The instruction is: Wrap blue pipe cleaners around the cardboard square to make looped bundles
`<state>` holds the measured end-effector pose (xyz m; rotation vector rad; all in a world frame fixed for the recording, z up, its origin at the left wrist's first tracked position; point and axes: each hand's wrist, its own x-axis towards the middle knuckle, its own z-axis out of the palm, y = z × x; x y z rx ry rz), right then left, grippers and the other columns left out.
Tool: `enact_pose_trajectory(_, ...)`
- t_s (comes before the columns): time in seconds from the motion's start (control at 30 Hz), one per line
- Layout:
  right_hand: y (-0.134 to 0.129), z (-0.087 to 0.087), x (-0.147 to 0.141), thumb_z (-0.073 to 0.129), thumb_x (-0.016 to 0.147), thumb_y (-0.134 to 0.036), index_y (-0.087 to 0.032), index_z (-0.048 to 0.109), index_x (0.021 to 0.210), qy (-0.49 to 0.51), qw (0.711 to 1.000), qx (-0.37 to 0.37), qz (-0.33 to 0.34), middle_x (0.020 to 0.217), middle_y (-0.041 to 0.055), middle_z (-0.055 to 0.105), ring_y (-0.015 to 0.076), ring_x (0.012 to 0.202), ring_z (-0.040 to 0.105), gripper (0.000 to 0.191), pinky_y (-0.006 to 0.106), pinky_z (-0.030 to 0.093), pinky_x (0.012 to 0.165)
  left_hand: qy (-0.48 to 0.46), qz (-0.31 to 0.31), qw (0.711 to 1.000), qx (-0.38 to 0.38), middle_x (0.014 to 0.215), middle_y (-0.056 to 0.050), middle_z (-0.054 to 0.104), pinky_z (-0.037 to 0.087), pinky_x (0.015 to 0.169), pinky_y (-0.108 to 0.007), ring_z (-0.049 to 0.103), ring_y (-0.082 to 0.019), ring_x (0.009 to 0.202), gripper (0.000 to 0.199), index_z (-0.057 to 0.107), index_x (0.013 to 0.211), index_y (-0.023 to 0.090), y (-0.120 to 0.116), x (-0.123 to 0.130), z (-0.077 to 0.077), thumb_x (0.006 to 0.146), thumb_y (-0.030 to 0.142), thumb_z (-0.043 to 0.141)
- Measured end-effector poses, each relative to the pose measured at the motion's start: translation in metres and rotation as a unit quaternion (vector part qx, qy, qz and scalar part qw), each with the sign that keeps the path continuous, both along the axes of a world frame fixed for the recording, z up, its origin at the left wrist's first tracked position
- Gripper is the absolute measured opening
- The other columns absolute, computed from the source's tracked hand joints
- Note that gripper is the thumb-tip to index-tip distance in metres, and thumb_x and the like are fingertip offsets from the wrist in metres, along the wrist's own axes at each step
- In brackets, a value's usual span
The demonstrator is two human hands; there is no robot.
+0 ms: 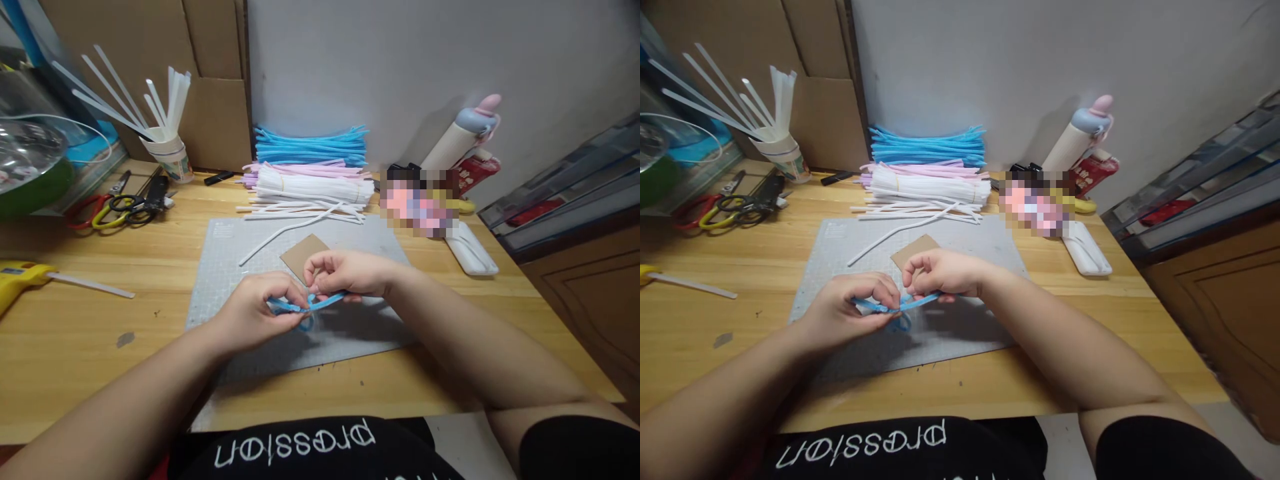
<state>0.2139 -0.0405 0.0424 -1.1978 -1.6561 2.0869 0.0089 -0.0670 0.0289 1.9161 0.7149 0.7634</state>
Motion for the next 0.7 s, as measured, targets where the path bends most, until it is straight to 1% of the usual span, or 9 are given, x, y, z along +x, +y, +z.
enact_pose_trajectory(0.07, 0.002, 0.002, 0.001, 0.06, 0.074, -0.019, -0.019, 0.057, 0.081, -0.035, 0.998, 0.037, 0.039, 0.057, -0.0057, 0.056, 0.0061, 0.039, 0.041, 0.008, 0.018, 0.031, 0.034, 0.002, 0.019, 0.999, -0.04, 0.075, -0.006, 0.071, 0.05, 0.07, -0.031, 0.066, -0.019, 0.072, 0.005, 0.068, 0.069, 0.02, 0.0, 0.001, 0.0, 0.074, 0.02, 0.068)
enact_pose_trajectory(0.13, -0.003, 0.009, 0.002, 0.06, 0.076, -0.019, -0.02, 0.06, 0.084, -0.076, 0.975, 0.209, -0.009, 0.067, -0.0012, 0.061, 0.0107, 0.054, 0.053, 0.008, 0.023, 0.043, 0.046, -0.006, 0.074, 0.992, -0.102, 0.073, -0.006, 0.071, 0.05, 0.067, -0.029, 0.065, -0.018, 0.07, 0.006, 0.068, 0.067, 0.019, 0.0, 0.002, 0.0, 0.07, 0.022, 0.072)
enact_pose_trajectory(0.17, -0.008, 0.014, 0.001, 0.059, 0.077, -0.018, -0.02, 0.061, 0.086, -0.092, 0.937, 0.327, -0.074, 0.076, 0.0018, 0.064, 0.0141, 0.066, 0.058, 0.01, 0.027, 0.048, 0.057, -0.018, 0.11, 0.984, -0.139, 0.072, -0.006, 0.071, 0.05, 0.064, -0.028, 0.065, -0.018, 0.067, 0.009, 0.068, 0.066, 0.018, 0.001, 0.002, 0.0, 0.068, 0.024, 0.075)
enact_pose_trajectory(0.23, -0.025, 0.023, -0.002, 0.058, 0.079, -0.017, -0.021, 0.061, 0.092, -0.105, 0.808, 0.535, -0.225, 0.099, 0.0074, 0.063, 0.0206, 0.093, 0.059, 0.014, 0.034, 0.049, 0.076, -0.056, 0.181, 0.959, -0.211, 0.069, -0.005, 0.07, 0.049, 0.057, -0.026, 0.063, -0.017, 0.061, 0.016, 0.067, 0.066, 0.017, 0.004, 0.002, -0.002, 0.063, 0.028, 0.079)
enact_pose_trajectory(0.27, -0.034, 0.025, -0.005, 0.055, 0.081, -0.016, -0.021, 0.061, 0.093, -0.099, 0.753, 0.592, -0.271, 0.102, 0.0084, 0.063, 0.0218, 0.097, 0.057, 0.014, 0.036, 0.047, 0.081, -0.076, 0.212, 0.944, -0.241, 0.067, -0.005, 0.07, 0.048, 0.054, -0.025, 0.063, -0.016, 0.057, 0.02, 0.067, 0.066, 0.016, 0.006, 0.002, -0.002, 0.061, 0.03, 0.08)
enact_pose_trajectory(0.3, -0.042, 0.025, -0.009, 0.053, 0.083, -0.015, -0.021, 0.06, 0.091, -0.092, 0.736, 0.617, -0.264, 0.096, 0.0077, 0.063, 0.021, 0.094, 0.058, 0.013, 0.036, 0.046, 0.081, -0.093, 0.236, 0.93, -0.265, 0.065, -0.004, 0.069, 0.047, 0.052, -0.024, 0.062, -0.015, 0.055, 0.022, 0.067, 0.067, 0.016, 0.008, 0.002, -0.003, 0.059, 0.03, 0.082)
enact_pose_trajectory(0.4, -0.056, 0.008, -0.024, 0.046, 0.088, -0.015, -0.02, 0.061, 0.092, -0.141, 0.806, 0.555, -0.152, 0.083, 0.0054, 0.065, 0.0177, 0.077, 0.059, 0.016, 0.032, 0.046, 0.07, -0.132, 0.281, 0.902, -0.299, 0.058, -0.001, 0.067, 0.047, 0.05, -0.022, 0.059, -0.013, 0.05, 0.027, 0.066, 0.067, 0.015, 0.014, 0.001, -0.006, 0.055, 0.03, 0.085)
enact_pose_trajectory(0.57, -0.044, -0.03, -0.041, 0.051, 0.089, -0.025, -0.018, 0.063, 0.097, -0.108, 0.875, 0.427, -0.201, 0.081, 0.0024, 0.066, 0.0142, 0.07, 0.058, 0.016, 0.027, 0.043, 0.065, -0.182, 0.287, 0.879, -0.335, 0.057, 0.001, 0.066, 0.046, 0.05, -0.02, 0.058, -0.011, 0.048, 0.03, 0.064, 0.069, 0.014, 0.02, 0.0, -0.013, 0.054, 0.029, 0.086)
enact_pose_trajectory(0.7, -0.038, -0.038, -0.043, 0.049, 0.089, -0.026, -0.018, 0.064, 0.081, -0.058, 0.901, 0.363, -0.228, 0.069, -0.001, 0.06, 0.0122, 0.065, 0.054, 0.018, 0.025, 0.04, 0.062, -0.208, 0.265, 0.863, -0.376, 0.06, 0.0, 0.068, 0.048, 0.053, -0.021, 0.06, -0.011, 0.051, 0.032, 0.065, 0.071, 0.013, 0.02, 0.002, -0.013, 0.052, 0.027, 0.087)
